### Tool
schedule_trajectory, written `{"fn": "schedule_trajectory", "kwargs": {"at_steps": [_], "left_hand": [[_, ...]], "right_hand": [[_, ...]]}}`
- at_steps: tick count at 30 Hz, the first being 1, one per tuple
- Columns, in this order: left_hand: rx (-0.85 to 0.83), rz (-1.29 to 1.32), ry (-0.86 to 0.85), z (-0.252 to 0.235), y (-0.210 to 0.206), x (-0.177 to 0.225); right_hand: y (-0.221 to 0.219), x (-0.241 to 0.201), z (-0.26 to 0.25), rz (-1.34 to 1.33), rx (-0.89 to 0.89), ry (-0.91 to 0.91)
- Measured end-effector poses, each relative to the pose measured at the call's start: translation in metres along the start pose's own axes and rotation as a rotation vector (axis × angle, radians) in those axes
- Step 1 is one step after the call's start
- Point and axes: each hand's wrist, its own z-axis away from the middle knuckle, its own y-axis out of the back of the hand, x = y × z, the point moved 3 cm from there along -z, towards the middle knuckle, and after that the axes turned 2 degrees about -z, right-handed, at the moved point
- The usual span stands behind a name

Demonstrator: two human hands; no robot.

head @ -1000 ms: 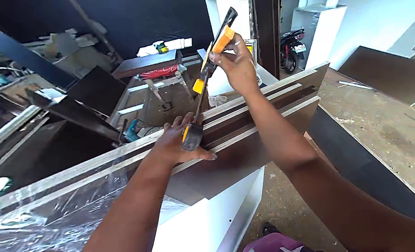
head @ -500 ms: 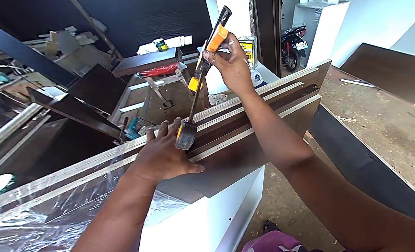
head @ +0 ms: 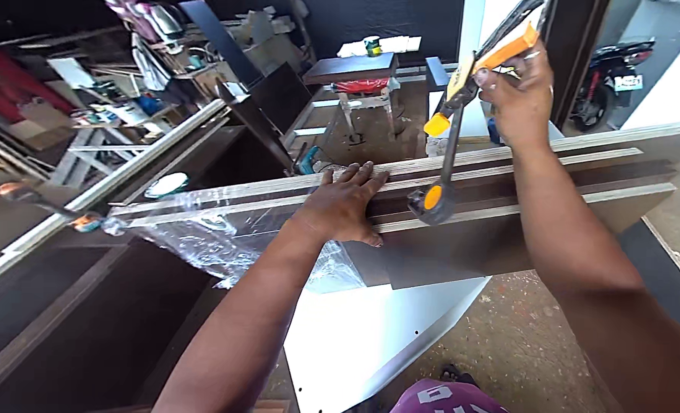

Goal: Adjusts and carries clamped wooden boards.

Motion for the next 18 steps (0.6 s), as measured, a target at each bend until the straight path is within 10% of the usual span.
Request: {"fn": "schedule_trajectory", "kwargs": {"at_steps": [18], "left_hand": [[0.097,0.03,-0.035,-0.001,-0.009,-0.009]], "right_hand": [[-0.086,-0.026,-0.008,0.219,-0.536,-0.1]]}}
